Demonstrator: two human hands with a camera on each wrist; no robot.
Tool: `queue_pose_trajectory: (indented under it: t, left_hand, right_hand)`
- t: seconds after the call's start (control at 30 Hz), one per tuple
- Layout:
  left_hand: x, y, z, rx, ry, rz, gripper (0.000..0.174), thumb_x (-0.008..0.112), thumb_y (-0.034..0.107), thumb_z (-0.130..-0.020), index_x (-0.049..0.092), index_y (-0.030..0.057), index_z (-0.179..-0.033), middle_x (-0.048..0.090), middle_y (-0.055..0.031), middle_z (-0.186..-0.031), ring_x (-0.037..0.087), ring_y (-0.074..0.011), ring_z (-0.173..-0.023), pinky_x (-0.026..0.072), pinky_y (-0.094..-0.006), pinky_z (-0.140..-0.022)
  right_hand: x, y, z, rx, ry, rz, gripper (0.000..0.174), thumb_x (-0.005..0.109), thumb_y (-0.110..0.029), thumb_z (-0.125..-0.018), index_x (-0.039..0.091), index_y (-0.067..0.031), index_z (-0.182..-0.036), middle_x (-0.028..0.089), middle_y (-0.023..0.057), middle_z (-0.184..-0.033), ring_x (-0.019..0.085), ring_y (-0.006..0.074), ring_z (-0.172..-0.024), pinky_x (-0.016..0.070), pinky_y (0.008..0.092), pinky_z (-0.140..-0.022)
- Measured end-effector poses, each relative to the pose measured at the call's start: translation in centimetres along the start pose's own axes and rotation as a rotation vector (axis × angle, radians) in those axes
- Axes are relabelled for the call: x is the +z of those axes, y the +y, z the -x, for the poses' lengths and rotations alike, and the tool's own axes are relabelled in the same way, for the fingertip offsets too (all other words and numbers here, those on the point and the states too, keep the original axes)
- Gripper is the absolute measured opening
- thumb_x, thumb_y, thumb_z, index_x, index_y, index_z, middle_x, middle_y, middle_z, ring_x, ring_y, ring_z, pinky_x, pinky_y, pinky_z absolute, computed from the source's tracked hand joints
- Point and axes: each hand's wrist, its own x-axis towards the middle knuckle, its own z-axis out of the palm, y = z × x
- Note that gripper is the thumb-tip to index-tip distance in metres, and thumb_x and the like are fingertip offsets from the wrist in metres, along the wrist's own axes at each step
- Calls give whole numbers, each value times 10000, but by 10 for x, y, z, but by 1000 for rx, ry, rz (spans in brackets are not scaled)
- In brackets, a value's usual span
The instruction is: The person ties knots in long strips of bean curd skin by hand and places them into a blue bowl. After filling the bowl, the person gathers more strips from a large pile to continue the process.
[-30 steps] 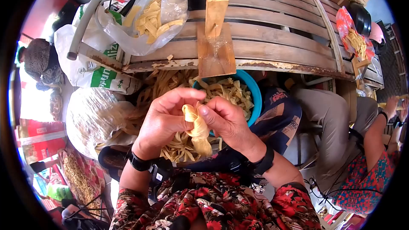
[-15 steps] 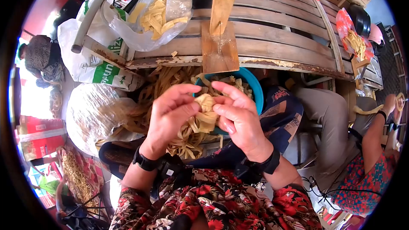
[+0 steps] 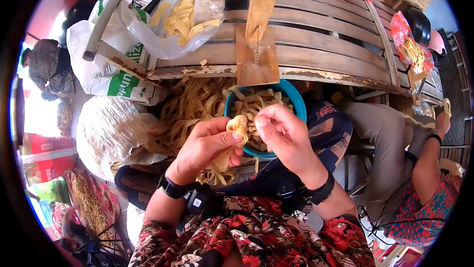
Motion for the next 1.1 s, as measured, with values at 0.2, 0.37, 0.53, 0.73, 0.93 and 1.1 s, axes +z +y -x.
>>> queue_pose_trajectory:
  t: [0.2,0.37,0.53,0.73,0.93,1.1]
  left_hand:
    - [-4,1,13,195,-48,-280,312,687,143,-827,583,-11,-1079,601,0,-801,512,-27,-737,410,-178,-630]
    - [-25,9,16,258,223,-314,134,681,103,-825,677,-8,-900,626,5,-777,527,-49,-730,420,-191,-653]
    - [-24,15,1,403,190,-489,133,681,84,-820,666,-14,-909,638,-16,-776,541,-58,-723,435,-203,-646]
    - [-20,21,-20,492,196,-777,140,693,102,-798,670,15,-905,630,-66,-727,553,-71,-653,457,-239,-592]
    - [-40,35,-71,307,303,-643,175,696,158,-807,670,-6,-863,607,-22,-685,508,-54,-630,408,-210,-551]
    - [-48,48,-130,366,527,-814,226,665,206,-826,653,-19,-820,552,-17,-590,450,-57,-573,378,-239,-511]
  right_hand:
    - [2,-18,13,188,-121,-209,243,525,-226,-934,557,-14,-818,525,-11,-621,446,28,-520,339,187,-450]
    - [-8,-23,13,175,-134,-105,275,430,-205,-976,542,8,-842,531,23,-651,494,55,-503,398,185,-466]
    - [-36,-13,-13,26,-156,287,355,478,-329,-953,607,-3,-1006,637,38,-754,608,91,-672,480,218,-610]
    - [-33,-13,-40,95,-458,495,284,502,-293,-919,559,-33,-820,520,79,-575,559,187,-521,417,335,-501]
    - [-63,18,-74,175,-251,212,255,539,-262,-920,554,-19,-841,560,-10,-617,493,56,-570,387,251,-497]
    - [-65,24,-123,-111,199,664,239,527,-238,-896,544,-25,-789,577,119,-627,582,251,-566,451,354,-528]
